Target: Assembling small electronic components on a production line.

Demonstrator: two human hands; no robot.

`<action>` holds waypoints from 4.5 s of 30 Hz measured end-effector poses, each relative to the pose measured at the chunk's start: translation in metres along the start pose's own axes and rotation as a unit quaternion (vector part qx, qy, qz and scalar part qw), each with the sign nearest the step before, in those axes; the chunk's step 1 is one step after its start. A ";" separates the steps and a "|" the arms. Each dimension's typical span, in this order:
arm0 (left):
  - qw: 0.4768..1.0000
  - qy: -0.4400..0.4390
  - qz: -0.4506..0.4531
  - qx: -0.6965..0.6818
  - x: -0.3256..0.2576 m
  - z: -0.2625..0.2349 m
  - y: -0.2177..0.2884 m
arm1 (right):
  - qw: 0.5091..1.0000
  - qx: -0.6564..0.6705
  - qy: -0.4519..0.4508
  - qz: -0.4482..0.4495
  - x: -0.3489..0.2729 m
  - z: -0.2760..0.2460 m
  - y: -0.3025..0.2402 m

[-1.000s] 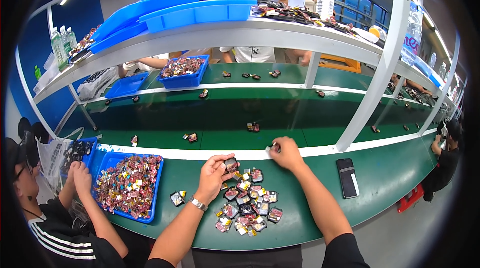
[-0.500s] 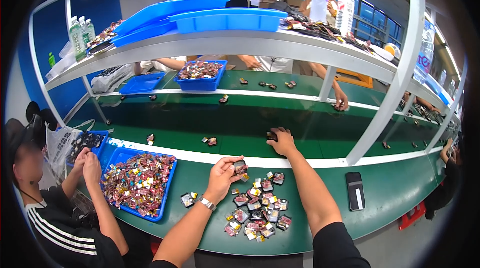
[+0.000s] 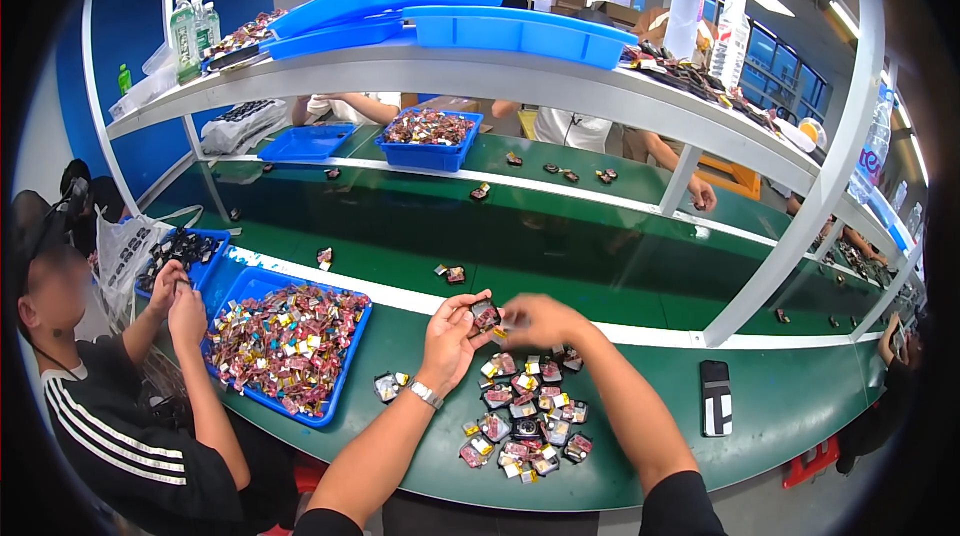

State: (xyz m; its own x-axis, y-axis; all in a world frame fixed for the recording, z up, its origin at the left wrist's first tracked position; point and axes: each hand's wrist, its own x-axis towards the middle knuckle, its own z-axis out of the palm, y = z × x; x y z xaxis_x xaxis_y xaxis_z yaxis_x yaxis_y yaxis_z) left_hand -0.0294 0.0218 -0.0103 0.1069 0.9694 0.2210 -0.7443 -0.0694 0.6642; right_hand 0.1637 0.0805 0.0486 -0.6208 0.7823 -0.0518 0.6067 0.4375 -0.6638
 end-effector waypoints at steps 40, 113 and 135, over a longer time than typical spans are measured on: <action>0.969 -0.091 -0.133 0.188 -0.020 0.030 -0.021 | 0.934 -0.111 0.305 -0.151 -0.096 0.042 -0.014; 0.977 -0.084 -0.143 0.133 -0.024 0.033 -0.026 | 0.884 -0.027 0.458 -0.088 -0.090 0.066 -0.022; 0.980 -0.071 -0.137 0.122 -0.024 0.030 -0.029 | 0.865 -0.168 0.450 -0.144 -0.090 0.065 -0.024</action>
State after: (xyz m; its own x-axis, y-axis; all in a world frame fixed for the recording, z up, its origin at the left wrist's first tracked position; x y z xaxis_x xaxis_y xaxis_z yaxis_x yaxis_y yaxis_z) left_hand 0.0096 -0.0062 -0.0131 0.3854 0.9177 0.0959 -0.4959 0.1183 0.8603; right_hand 0.1726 -0.0299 0.0207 -0.2242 0.5818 0.7818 0.6956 0.6575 -0.2898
